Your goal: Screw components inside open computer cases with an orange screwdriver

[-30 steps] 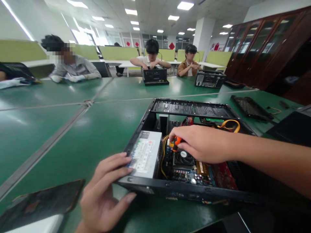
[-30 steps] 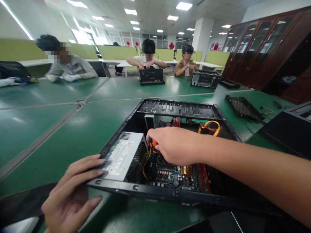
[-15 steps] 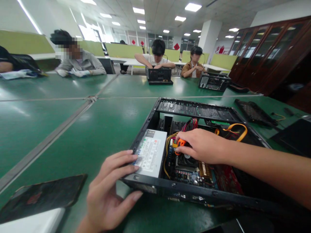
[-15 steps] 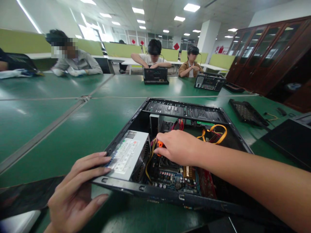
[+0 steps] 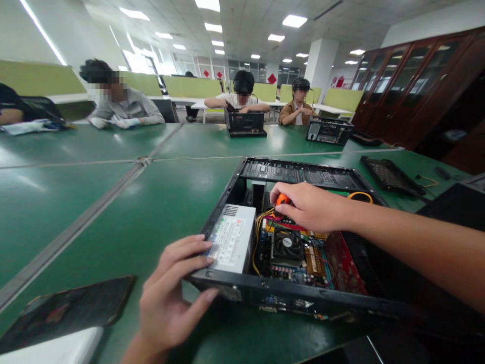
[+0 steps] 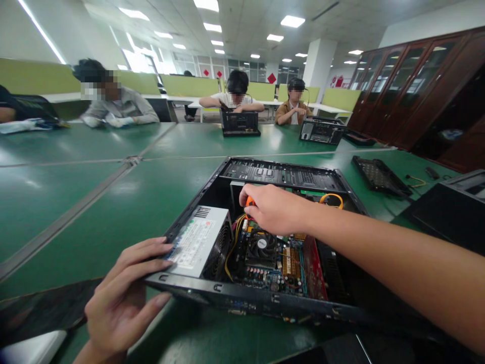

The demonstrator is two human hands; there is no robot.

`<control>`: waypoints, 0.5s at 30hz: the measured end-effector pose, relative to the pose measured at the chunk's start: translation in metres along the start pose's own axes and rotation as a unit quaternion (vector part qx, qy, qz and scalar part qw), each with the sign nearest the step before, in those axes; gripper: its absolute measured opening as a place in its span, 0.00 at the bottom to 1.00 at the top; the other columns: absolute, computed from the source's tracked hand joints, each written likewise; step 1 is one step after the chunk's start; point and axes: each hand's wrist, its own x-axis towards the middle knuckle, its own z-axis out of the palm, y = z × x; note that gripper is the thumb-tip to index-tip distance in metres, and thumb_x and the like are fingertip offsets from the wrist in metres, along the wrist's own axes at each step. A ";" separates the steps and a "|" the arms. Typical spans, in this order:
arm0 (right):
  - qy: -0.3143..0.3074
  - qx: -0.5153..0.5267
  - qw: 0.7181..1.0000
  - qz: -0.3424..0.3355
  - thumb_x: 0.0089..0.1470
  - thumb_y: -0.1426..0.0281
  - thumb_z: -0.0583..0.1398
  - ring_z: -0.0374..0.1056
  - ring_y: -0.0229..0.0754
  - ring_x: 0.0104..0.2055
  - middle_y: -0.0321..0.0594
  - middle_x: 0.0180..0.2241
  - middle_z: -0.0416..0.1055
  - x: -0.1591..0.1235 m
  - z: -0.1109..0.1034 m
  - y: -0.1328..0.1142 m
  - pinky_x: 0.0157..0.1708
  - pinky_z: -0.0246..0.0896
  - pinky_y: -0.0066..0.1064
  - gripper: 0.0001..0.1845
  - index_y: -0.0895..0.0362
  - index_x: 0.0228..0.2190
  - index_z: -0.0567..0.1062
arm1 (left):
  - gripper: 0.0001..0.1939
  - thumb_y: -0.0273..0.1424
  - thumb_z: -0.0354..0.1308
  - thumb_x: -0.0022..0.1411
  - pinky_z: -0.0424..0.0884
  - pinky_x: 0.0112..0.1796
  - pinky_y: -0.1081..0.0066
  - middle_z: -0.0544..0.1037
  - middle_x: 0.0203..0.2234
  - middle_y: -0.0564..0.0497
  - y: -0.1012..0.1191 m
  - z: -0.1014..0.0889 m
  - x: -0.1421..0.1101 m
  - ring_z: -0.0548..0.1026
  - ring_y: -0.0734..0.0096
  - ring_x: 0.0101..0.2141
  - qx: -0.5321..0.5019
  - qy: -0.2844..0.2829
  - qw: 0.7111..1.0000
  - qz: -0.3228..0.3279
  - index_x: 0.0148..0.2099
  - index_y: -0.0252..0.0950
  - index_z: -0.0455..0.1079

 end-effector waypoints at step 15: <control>-0.008 -0.052 0.998 0.029 0.64 0.55 0.54 0.73 0.58 0.42 0.59 0.38 0.78 0.031 0.034 0.024 0.43 0.63 0.45 0.21 0.61 0.38 0.75 | 0.13 0.27 0.59 0.60 0.73 0.54 0.49 0.82 0.46 0.46 -0.003 -0.008 0.003 0.78 0.54 0.49 -0.002 0.015 1.000 -0.002 0.47 0.41 0.76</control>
